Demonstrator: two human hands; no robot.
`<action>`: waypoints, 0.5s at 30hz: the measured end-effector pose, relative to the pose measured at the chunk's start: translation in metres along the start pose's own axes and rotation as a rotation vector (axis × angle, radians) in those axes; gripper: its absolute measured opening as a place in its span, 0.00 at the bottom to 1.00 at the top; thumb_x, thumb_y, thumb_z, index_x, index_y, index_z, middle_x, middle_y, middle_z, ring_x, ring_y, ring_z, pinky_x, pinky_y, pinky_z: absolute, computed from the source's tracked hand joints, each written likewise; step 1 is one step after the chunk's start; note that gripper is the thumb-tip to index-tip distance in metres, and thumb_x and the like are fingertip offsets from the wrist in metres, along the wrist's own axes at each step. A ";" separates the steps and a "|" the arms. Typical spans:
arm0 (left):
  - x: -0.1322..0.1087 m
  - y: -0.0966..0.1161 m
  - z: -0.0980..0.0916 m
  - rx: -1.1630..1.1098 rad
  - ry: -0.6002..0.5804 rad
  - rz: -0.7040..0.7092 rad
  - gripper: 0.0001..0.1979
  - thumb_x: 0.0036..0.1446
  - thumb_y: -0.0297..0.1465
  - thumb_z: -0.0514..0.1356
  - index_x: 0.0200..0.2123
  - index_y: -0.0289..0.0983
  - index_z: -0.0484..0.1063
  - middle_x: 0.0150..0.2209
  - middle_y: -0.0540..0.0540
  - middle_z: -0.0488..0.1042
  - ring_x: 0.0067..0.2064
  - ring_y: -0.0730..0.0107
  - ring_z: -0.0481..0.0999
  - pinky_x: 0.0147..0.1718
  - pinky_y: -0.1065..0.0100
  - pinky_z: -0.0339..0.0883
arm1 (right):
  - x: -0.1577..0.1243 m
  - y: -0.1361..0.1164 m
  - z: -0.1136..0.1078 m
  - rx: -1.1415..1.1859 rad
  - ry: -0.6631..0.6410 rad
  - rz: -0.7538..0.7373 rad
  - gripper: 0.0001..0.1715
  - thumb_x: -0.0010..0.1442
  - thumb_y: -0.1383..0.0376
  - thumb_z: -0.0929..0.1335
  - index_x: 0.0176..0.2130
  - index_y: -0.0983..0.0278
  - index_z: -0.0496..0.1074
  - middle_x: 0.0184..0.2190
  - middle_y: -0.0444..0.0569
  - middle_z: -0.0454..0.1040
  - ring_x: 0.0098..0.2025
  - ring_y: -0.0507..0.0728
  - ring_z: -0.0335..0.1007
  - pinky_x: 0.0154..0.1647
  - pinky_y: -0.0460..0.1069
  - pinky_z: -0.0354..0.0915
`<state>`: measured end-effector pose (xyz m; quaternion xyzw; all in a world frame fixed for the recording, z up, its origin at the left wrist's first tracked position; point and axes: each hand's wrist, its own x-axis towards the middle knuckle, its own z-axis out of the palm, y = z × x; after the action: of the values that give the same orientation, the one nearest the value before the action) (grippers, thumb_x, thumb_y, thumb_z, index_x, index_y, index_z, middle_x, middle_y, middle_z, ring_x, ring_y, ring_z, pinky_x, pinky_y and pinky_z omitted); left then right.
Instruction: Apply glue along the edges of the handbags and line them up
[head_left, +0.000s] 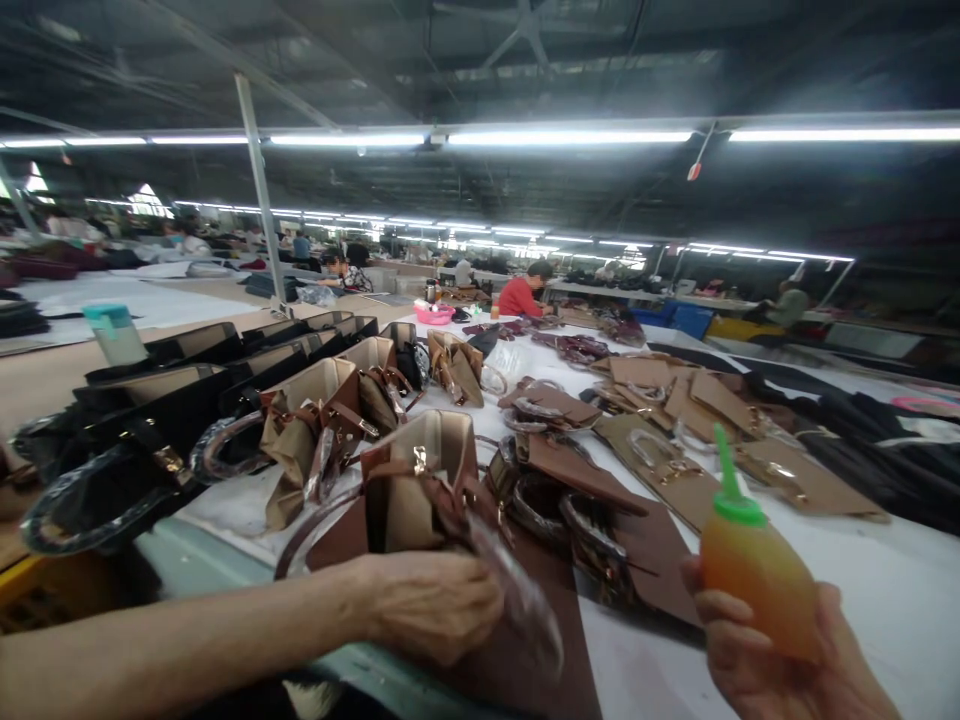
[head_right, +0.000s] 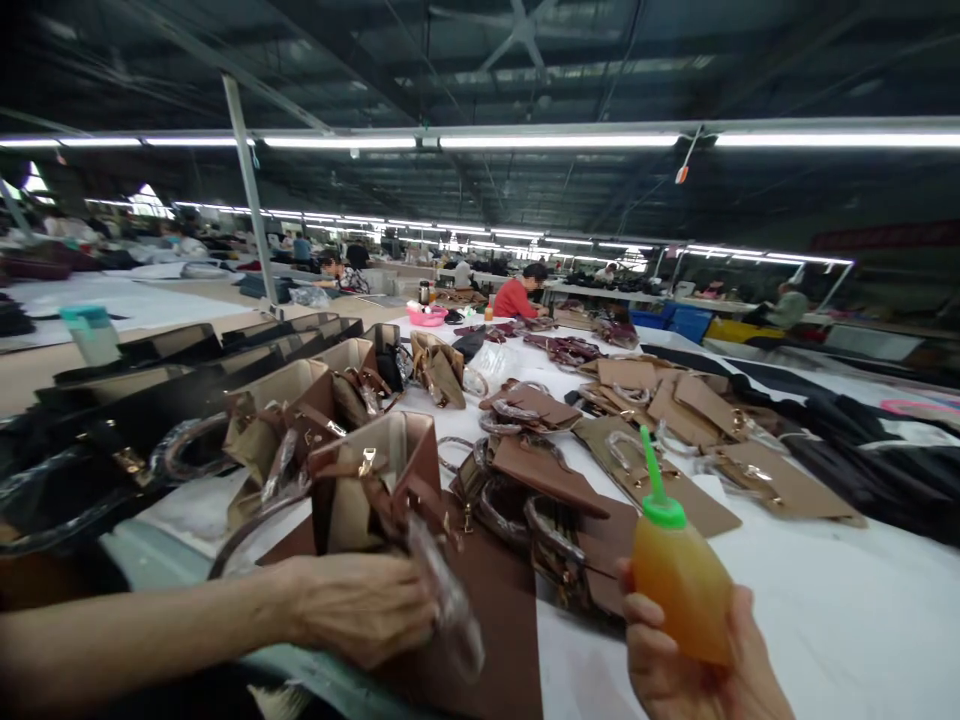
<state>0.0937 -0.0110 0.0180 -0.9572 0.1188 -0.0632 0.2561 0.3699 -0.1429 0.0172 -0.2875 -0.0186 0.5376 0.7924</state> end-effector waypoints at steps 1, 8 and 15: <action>-0.006 0.011 0.007 -0.029 0.000 0.077 0.12 0.58 0.24 0.52 0.30 0.40 0.75 0.35 0.46 0.73 0.36 0.69 0.69 0.37 0.68 0.62 | 0.000 0.006 0.006 0.001 -0.003 0.029 0.29 0.57 0.54 0.68 0.53 0.68 0.65 0.41 0.61 0.71 0.26 0.49 0.68 0.22 0.39 0.70; -0.035 0.037 0.022 0.046 0.006 0.156 0.19 0.53 0.20 0.51 0.29 0.49 0.77 0.41 0.54 0.75 0.48 0.71 0.69 0.42 0.66 0.66 | 0.016 0.065 0.085 -0.011 -0.117 0.299 0.26 0.57 0.46 0.65 0.42 0.65 0.73 0.36 0.53 0.73 0.33 0.54 0.70 0.38 0.50 0.71; -0.050 0.041 0.027 -0.079 -0.160 -0.186 0.19 0.47 0.28 0.55 0.33 0.62 0.75 0.44 0.60 0.72 0.42 0.61 0.71 0.26 0.56 0.66 | 0.070 0.130 0.156 -0.127 -0.439 0.391 0.29 0.55 0.41 0.64 0.31 0.64 0.73 0.32 0.52 0.73 0.47 0.60 0.68 0.52 0.61 0.60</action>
<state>0.0423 -0.0195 -0.0292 -0.9755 0.0109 -0.0052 0.2197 0.2370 0.0190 0.0660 -0.2114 -0.1672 0.7272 0.6313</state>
